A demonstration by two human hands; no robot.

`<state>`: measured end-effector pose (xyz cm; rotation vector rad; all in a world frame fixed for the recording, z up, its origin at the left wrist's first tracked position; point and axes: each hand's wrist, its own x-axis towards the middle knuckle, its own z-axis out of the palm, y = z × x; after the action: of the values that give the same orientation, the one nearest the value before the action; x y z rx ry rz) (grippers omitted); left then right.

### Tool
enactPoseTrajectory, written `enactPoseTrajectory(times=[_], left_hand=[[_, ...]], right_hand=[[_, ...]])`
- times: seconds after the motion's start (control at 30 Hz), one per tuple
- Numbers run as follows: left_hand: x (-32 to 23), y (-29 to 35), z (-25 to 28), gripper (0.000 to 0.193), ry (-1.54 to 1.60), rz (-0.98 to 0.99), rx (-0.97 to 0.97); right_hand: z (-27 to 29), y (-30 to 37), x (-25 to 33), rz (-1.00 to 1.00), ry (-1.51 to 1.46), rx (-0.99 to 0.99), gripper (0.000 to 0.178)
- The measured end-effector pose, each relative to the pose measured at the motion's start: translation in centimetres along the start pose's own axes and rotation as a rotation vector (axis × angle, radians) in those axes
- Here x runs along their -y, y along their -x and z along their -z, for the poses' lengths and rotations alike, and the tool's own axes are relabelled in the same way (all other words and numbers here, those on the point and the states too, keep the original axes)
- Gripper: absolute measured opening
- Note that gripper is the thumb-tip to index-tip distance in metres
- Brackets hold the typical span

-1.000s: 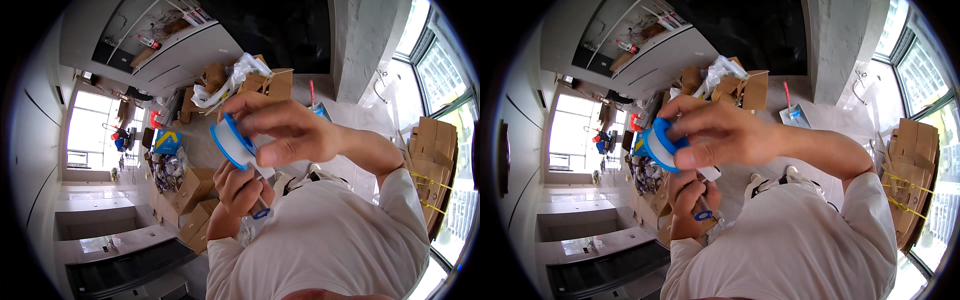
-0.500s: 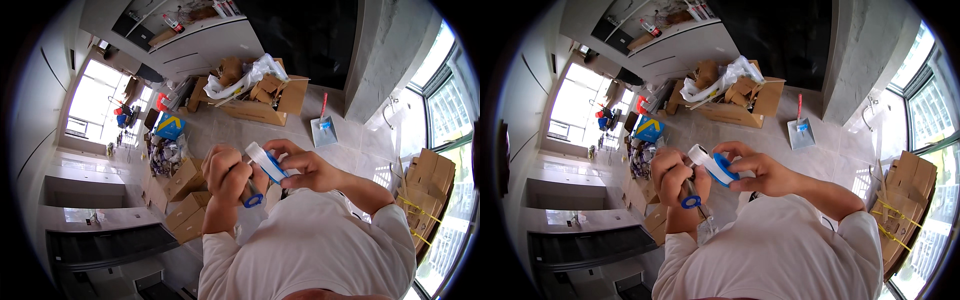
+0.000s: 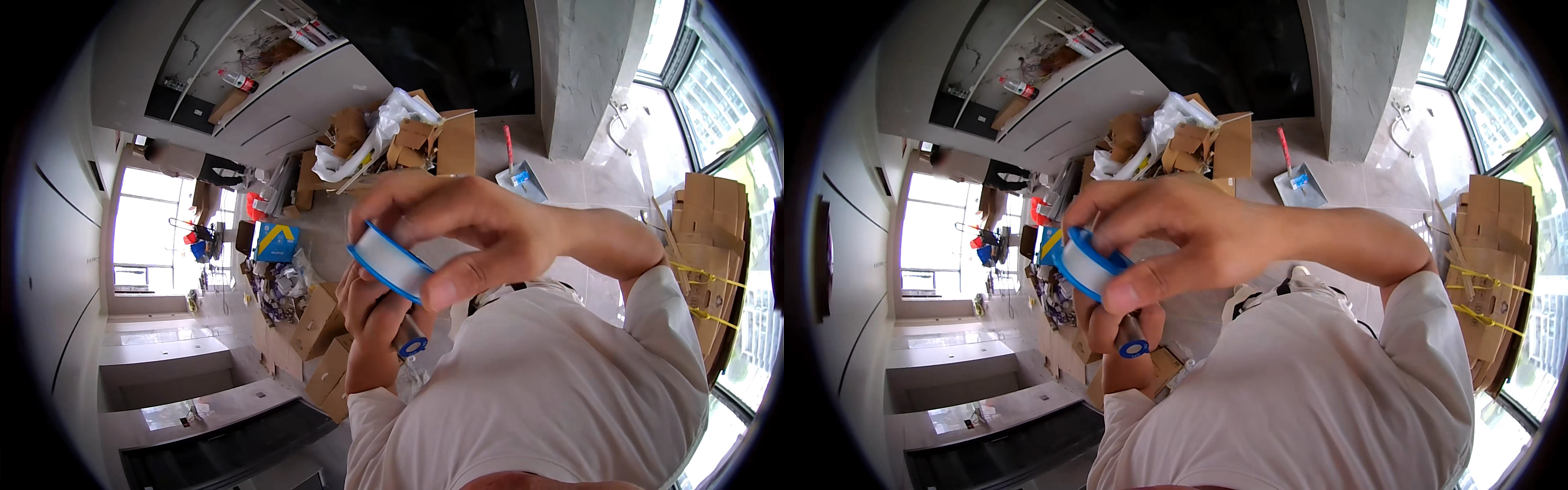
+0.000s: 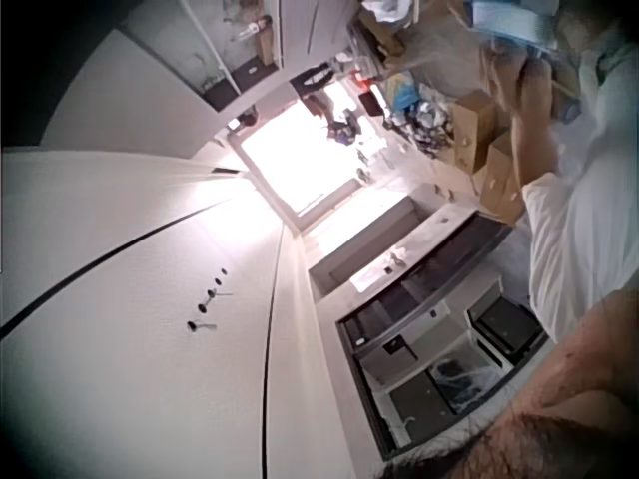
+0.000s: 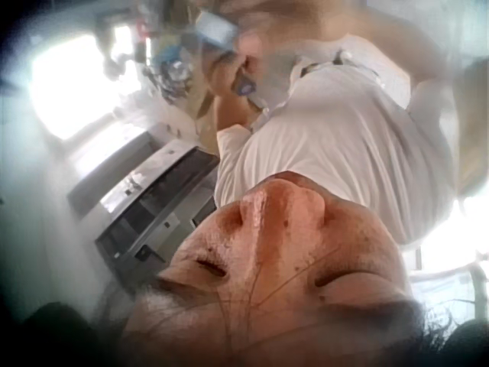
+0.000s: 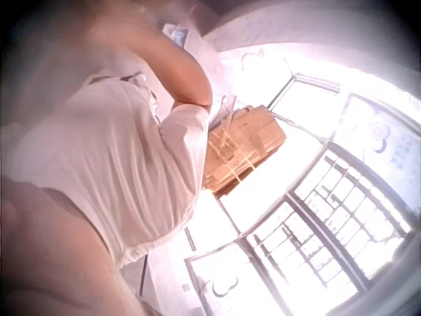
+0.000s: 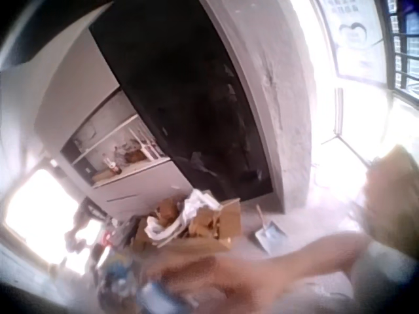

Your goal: The person wraps a metal pipe fitting with blue thread seal tape and then installs it onto a wall pipe outlet. They use a wrench to tighten the fitting securely.

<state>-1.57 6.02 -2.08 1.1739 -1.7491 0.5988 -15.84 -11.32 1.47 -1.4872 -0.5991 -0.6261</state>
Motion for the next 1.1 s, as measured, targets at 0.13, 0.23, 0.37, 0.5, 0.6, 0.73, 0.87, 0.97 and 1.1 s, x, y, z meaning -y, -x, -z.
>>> enactPoseTrajectory(times=[0.13, 0.23, 0.37, 0.5, 0.6, 0.73, 0.87, 0.97, 1.1], left_hand=[[-1.3, 0.1, 1.6, 0.034, 0.076, 0.027, 0.157], [-1.6, -0.2, 2.2, 0.036, 0.086, 0.044, 0.155], [-1.2, -0.8, 2.6, 0.036, 0.037, 0.024, 0.094], [1.4, -1.7, 2.5, 0.030, -0.048, 0.000, 0.037], [3.5, -1.2, 2.0, 0.025, -0.028, -0.029, -0.013], [3.7, -0.9, 1.7, 0.026, -0.007, -0.071, 0.047], [3.4, -0.6, 0.6, 0.027, 0.098, -0.049, 0.071], [0.1, -0.5, 1.1, 0.027, -0.049, 0.061, 0.130], [-1.8, -0.3, 1.1, 0.035, 0.026, 0.100, 0.115]], right_hand=[[0.5, -1.4, -0.5, -0.207, -0.003, -0.063, 0.031], [0.3, -1.0, -3.8, -0.260, -0.029, -0.085, 0.027], [-1.8, 1.6, -5.5, -0.473, -0.056, -0.085, 0.032], [-3.6, 6.1, -6.0, -0.475, -0.068, -0.113, 0.023], [-4.2, 7.1, -4.0, -0.268, -0.082, -0.129, 0.014], [-3.2, 6.4, -2.1, -0.097, -0.104, -0.098, 0.013], [-0.9, 3.2, -0.1, 0.038, 0.033, 0.021, 0.023], [-0.4, 0.7, -0.3, 0.012, 0.031, -0.005, 0.038], [0.7, -0.6, -1.0, -0.244, -0.020, -0.110, 0.034]])
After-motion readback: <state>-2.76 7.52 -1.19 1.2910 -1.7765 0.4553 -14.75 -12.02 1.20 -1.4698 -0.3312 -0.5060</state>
